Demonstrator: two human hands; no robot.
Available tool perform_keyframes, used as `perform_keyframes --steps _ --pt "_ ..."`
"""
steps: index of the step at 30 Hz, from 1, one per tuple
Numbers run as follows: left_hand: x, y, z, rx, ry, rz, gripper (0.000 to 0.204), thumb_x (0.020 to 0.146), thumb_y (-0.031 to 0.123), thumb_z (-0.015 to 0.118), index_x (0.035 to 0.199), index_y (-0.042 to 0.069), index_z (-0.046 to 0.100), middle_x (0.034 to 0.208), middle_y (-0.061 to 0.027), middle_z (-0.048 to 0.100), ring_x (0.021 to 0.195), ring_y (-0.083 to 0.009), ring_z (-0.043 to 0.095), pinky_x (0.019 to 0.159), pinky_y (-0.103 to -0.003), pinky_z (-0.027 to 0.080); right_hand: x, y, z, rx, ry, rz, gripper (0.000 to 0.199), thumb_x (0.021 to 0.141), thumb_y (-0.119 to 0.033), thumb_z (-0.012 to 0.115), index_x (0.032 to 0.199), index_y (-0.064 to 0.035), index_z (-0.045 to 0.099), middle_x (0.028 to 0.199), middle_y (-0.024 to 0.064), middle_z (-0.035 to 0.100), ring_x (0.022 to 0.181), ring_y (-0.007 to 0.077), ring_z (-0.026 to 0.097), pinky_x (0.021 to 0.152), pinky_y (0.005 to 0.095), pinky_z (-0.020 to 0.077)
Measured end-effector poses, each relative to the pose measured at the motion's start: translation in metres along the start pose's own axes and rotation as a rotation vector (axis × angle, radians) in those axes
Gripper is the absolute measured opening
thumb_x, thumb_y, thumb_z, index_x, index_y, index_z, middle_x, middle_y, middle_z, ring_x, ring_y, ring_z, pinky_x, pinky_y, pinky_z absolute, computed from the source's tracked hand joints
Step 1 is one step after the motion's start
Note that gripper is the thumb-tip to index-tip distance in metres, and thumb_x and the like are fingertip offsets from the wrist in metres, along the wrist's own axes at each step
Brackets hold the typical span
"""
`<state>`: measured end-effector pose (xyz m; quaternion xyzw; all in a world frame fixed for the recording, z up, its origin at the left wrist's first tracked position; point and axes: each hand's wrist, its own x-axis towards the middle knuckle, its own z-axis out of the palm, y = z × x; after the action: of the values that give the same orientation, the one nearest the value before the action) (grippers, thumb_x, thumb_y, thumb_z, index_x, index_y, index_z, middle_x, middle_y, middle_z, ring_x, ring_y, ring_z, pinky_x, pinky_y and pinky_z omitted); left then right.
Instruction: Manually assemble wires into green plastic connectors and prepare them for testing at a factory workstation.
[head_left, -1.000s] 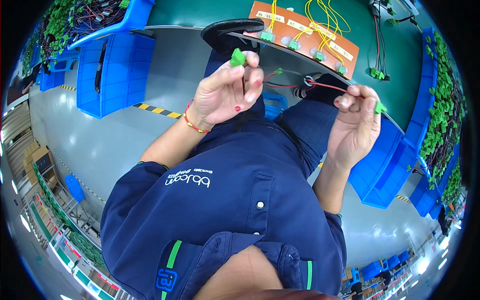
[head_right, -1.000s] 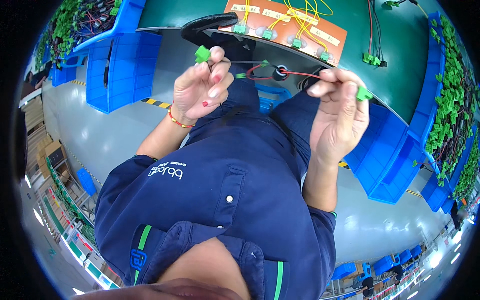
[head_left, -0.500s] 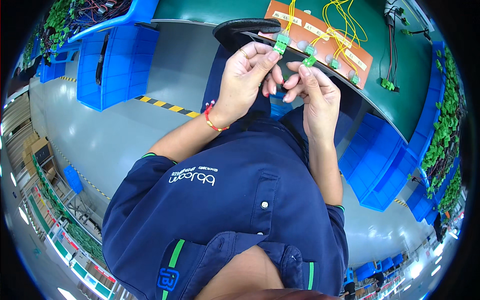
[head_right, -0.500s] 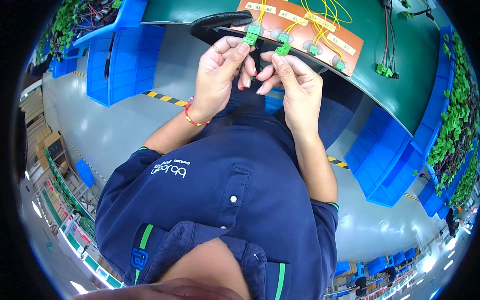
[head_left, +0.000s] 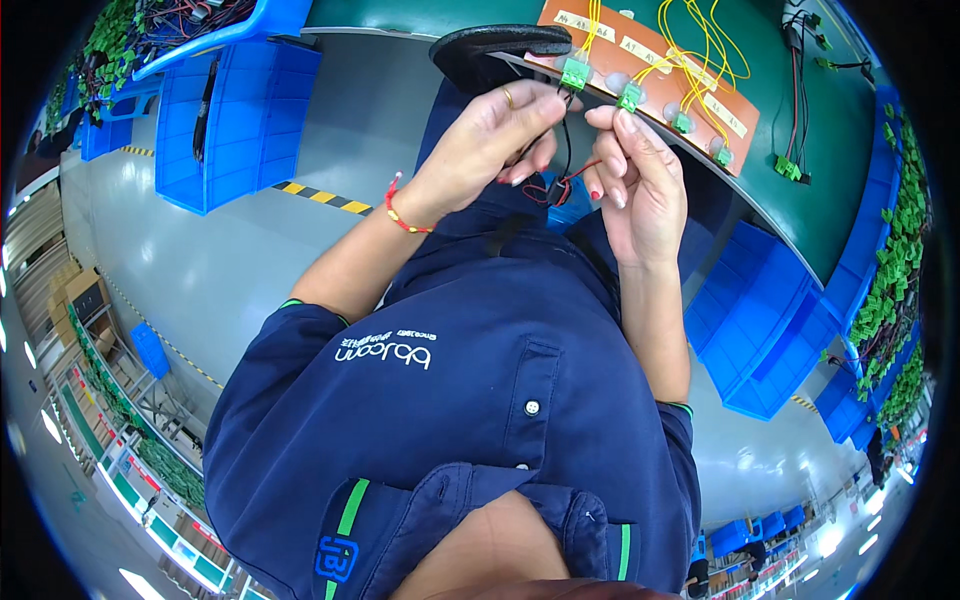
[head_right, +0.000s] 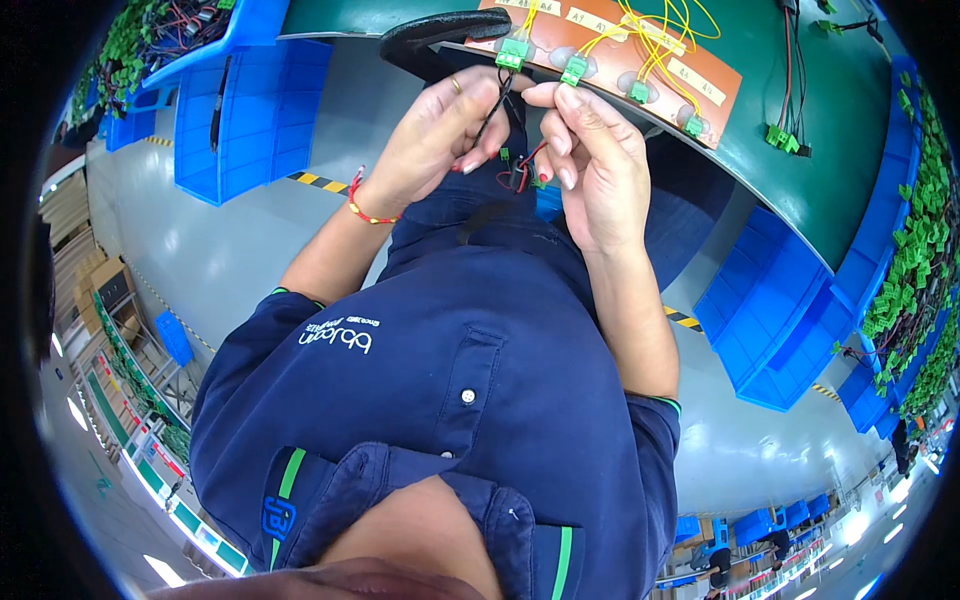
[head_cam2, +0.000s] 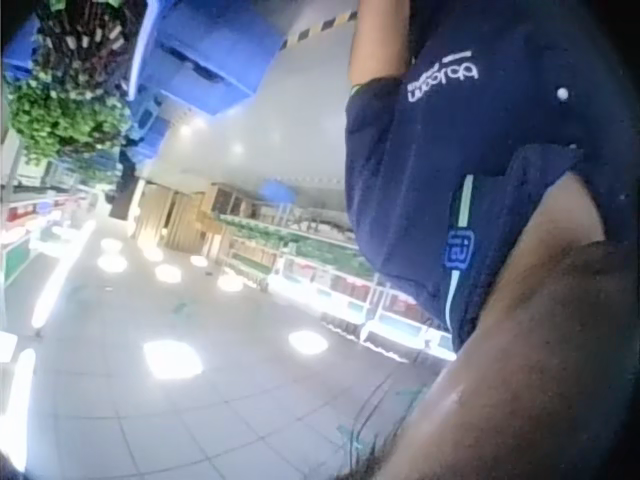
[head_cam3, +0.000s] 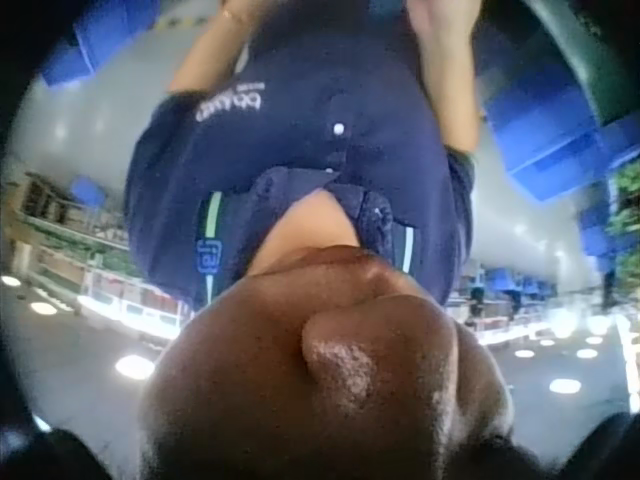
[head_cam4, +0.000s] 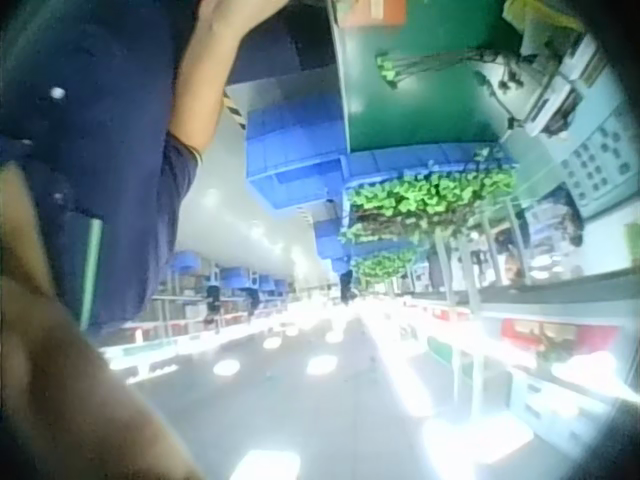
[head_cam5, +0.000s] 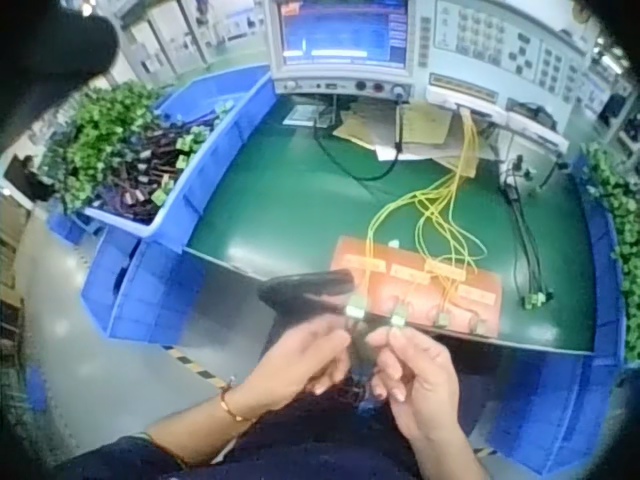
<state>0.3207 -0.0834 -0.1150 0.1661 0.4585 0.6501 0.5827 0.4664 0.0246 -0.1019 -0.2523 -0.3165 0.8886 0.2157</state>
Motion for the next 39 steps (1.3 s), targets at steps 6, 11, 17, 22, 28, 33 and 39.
perform_keyframes --steps 6,11,17,22,28,33,39 --pt "-0.002 -0.032 -0.012 0.653 -0.277 -0.227 0.038 0.092 0.028 0.067 0.119 0.003 0.057 0.072 -0.0004 0.062 0.06 -0.0062 0.053 0.052 -0.022 0.04 -0.001 -0.006 -0.002 -0.321 0.116 -0.056 0.036 0.102 -0.025 0.049 0.11 0.0065 0.065 0.077 0.0039 0.062 0.058 0.0068 0.051 0.061 0.0236 0.046" --pt "-0.001 -0.05 0.005 0.312 -0.199 -0.183 0.023 0.094 0.016 0.063 0.115 0.005 0.06 0.087 0.0008 0.062 0.067 -0.0047 0.054 0.058 -0.022 0.046 -0.033 -0.001 -0.056 -0.603 0.051 0.032 0.05 0.103 -0.036 0.046 0.083 0.0036 0.068 0.073 0.0079 0.066 0.063 0.0112 0.059 0.062 0.0249 0.0479" --pt "-0.002 -0.049 0.012 0.122 -0.416 -0.077 0.019 0.094 0.007 0.062 0.112 0.004 0.059 0.107 -0.0018 0.059 0.095 -0.0064 0.058 0.077 -0.021 0.047 -0.051 0.024 -0.068 -0.23 0.193 0.23 0.049 0.103 -0.038 0.043 0.106 0.0059 0.063 0.087 0.0103 0.066 0.067 0.015 0.06 0.066 0.0281 0.0502" --pt "-0.007 -0.041 0.008 0.073 -0.506 -0.2 0.012 0.091 0.011 0.068 0.099 0.005 0.061 0.089 -0.0005 0.06 0.083 -0.0068 0.058 0.074 -0.021 0.048 -0.045 0.022 -0.088 0.155 0.172 0.049 0.036 0.101 -0.024 0.05 0.119 0.0055 0.058 0.096 0.0103 0.065 0.071 0.0136 0.057 0.068 0.0283 0.0492" --pt "-0.009 -0.045 -0.006 0.36 -0.324 -0.438 0.022 0.091 0.018 0.069 0.106 0.005 0.059 0.088 -0.0014 0.059 0.077 -0.0068 0.055 0.072 -0.021 0.047 -0.05 0.01 -0.058 -0.476 0.238 -0.27 0.03 0.097 -0.009 0.057 0.123 0.0052 0.057 0.101 0.0095 0.065 0.082 0.0109 0.057 0.079 0.0263 0.0483" --pt "-0.023 -0.044 0.01 0.808 0.159 0.332 0.066 0.083 0.014 0.075 0.137 0.003 0.039 0.119 -0.0111 0.05 0.095 -0.0152 0.053 0.081 -0.03 0.047 -0.045 0.001 -0.041 -0.916 0.162 -0.524 0.024 0.092 0.003 0.061 0.116 0.0026 0.064 0.1 0.0102 0.067 0.082 0.013 0.065 0.072 0.0242 0.0528" --pt "-0.036 -0.015 0.038 0.957 0.032 0.725 0.049 0.076 0.004 0.078 0.121 0.003 0.061 0.108 -0.0095 0.054 0.076 -0.0116 0.055 0.066 -0.023 0.047 -0.041 -0.003 -0.027 -0.892 0.138 -0.291 0.027 0.091 0.004 0.06 0.118 0.0016 0.063 0.099 0.0108 0.07 0.081 0.0145 0.068 0.075 0.0269 0.055"
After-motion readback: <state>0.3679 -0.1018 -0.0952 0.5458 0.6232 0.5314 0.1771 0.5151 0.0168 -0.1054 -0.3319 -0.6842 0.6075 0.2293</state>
